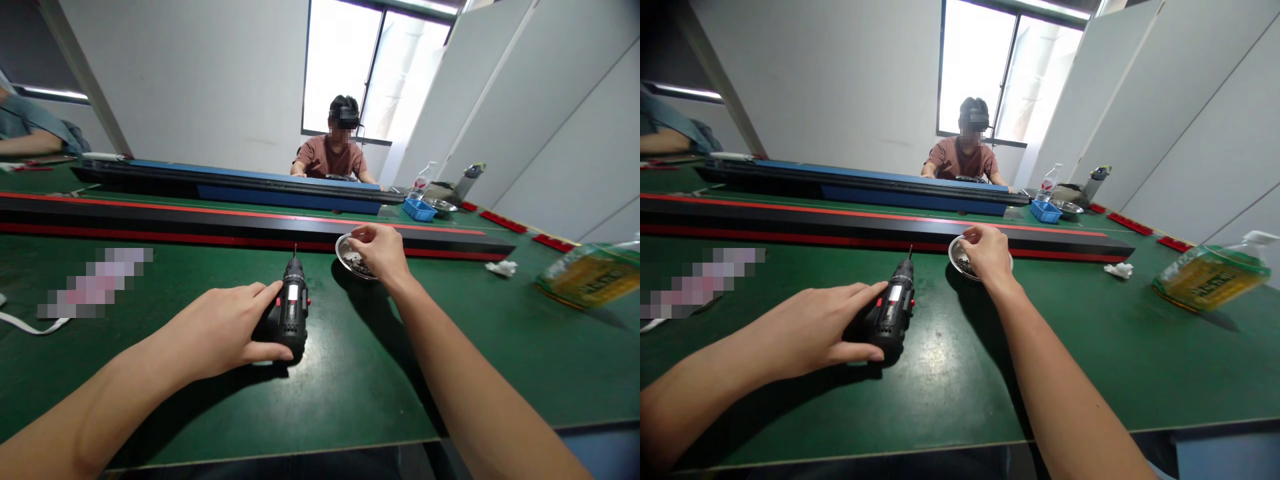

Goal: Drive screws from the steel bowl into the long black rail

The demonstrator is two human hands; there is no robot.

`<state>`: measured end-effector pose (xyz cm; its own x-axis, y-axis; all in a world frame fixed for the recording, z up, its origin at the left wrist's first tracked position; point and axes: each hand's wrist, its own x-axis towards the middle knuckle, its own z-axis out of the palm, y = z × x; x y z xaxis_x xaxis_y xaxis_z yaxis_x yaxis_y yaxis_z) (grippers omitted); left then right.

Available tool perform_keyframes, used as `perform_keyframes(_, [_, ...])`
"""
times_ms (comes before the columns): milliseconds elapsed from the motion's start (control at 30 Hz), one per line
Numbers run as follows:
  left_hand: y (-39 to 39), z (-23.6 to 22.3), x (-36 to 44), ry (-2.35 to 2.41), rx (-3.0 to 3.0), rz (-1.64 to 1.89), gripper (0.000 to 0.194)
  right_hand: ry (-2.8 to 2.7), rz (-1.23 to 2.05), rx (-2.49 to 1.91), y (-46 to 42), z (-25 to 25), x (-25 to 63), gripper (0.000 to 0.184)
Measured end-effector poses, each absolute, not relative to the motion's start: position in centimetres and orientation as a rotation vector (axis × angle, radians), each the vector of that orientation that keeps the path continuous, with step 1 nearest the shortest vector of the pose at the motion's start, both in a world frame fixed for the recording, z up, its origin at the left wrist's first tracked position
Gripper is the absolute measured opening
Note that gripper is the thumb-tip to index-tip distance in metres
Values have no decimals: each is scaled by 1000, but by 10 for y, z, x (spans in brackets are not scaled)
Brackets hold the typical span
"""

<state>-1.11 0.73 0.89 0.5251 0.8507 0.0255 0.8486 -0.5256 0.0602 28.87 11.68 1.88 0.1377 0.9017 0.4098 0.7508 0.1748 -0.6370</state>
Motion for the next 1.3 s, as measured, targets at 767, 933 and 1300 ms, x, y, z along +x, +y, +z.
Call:
perform_keyframes(767, [8,24,-21,1440,2531,123,90,-1530,579,-1434,172,-56,185,16])
perform_keyframes(933, [10,21,-26,1386,2533,181,67,-1507,666,-1414,184,-65,191,19])
perform_keyframes(1300, [14,17,-29,1393,2554,180,72,-1520,737,-1328,186,-66,193,18])
